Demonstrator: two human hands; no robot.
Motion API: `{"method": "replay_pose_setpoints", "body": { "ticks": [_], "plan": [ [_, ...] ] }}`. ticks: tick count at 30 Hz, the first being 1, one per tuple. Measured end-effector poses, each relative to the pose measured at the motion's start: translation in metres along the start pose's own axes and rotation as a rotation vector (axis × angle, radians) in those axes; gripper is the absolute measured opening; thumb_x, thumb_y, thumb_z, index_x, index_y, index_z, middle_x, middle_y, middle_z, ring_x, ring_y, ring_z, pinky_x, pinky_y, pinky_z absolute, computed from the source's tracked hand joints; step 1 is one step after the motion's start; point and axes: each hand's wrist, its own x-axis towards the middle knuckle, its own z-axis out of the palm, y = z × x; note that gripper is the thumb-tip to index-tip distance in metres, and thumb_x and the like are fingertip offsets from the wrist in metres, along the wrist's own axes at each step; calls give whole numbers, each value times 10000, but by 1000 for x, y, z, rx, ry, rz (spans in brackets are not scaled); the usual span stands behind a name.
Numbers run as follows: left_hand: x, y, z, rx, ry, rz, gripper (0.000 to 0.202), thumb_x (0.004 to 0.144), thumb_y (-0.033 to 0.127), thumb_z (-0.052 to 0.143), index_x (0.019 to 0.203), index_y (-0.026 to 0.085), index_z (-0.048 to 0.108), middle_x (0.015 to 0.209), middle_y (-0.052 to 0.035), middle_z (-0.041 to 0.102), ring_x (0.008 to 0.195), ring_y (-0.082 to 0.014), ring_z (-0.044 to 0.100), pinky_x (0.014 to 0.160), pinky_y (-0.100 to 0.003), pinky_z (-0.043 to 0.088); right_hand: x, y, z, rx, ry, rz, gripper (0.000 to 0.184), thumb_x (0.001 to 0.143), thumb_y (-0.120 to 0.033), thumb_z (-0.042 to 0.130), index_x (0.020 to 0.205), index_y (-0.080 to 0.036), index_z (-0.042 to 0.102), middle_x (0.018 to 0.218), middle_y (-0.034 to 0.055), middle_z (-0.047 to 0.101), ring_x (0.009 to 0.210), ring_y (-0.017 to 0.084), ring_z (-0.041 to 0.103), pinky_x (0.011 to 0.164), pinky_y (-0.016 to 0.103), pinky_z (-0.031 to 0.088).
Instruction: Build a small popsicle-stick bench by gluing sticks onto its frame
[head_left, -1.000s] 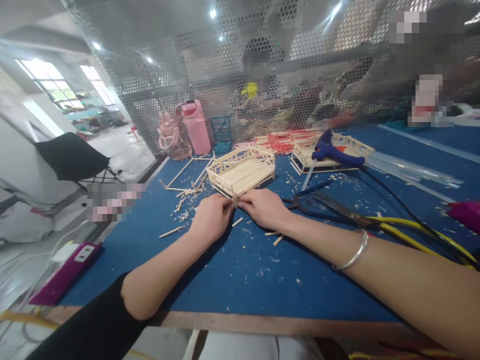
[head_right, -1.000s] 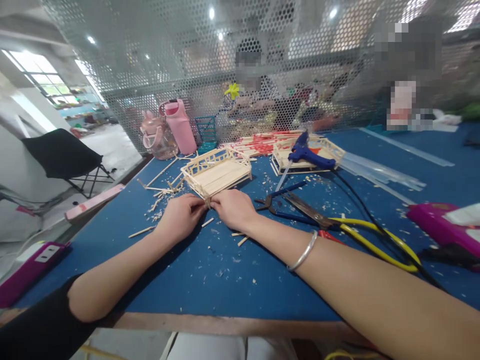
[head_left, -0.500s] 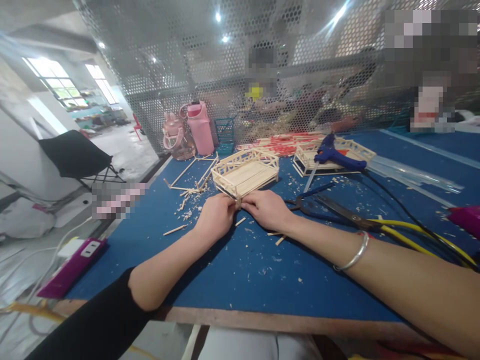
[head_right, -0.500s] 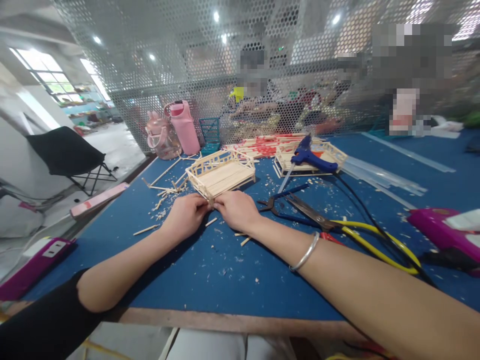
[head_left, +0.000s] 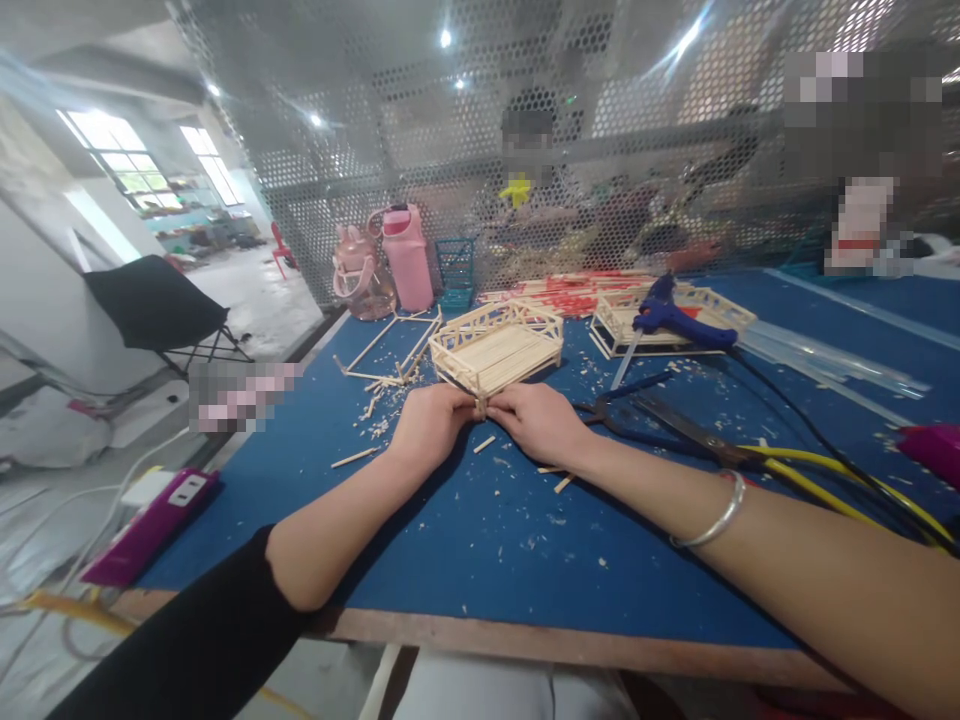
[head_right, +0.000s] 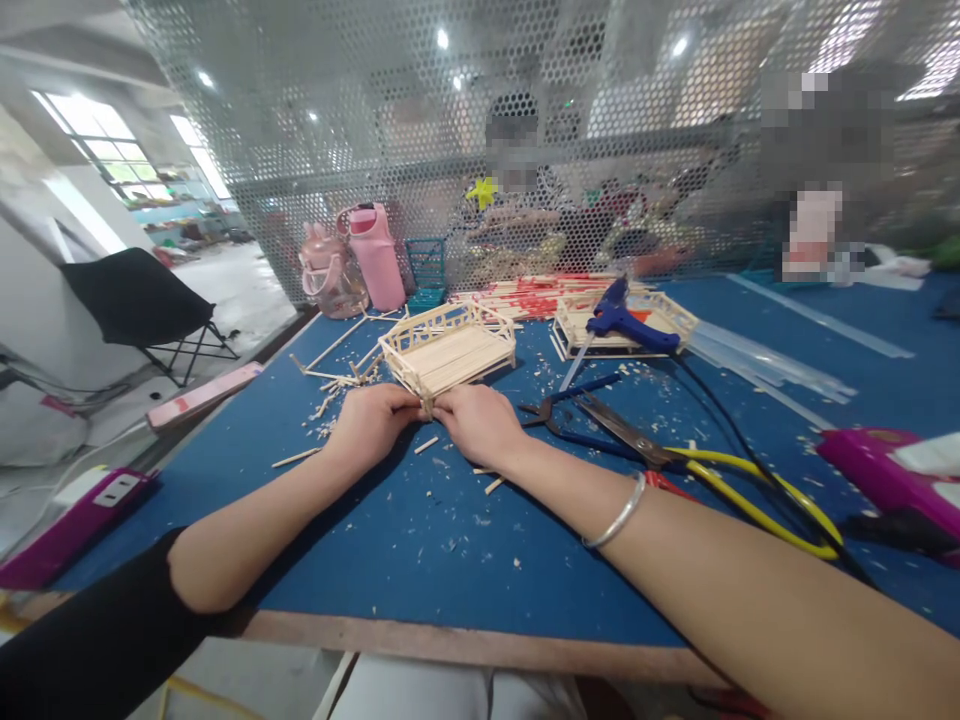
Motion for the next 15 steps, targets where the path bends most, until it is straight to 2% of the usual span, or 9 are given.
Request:
{"method": "replay_pose_setpoints", "body": {
  "ticks": [6,12,15],
  "plan": [
    [5,-10,2,-31,-5,152,126,736,138,631,699,213,725,749,0,736,707,-127,664,672,-205,481,0,0,-1,7,-4,-7,263,881,-268,455,918,-243,714,962,26,710,874,174,621,662,245,379],
    [6,-8,-1,-22,-60,121,125,761,179,616,760,228,730,805,-12,740,751,-141,667,703,-234,488,2,1,-6,45,-33,-79,264,878,-213,454,928,-198,713,975,63,711,889,184,622,727,246,396],
    [6,-6,-2,-35,-99,113,155,759,186,620,842,256,730,856,-3,740,790,-148,667,726,-243,484,4,3,-14,73,-81,-105,260,871,-174,458,897,-176,717,902,62,721,819,163,621,696,228,392]
  ]
}}
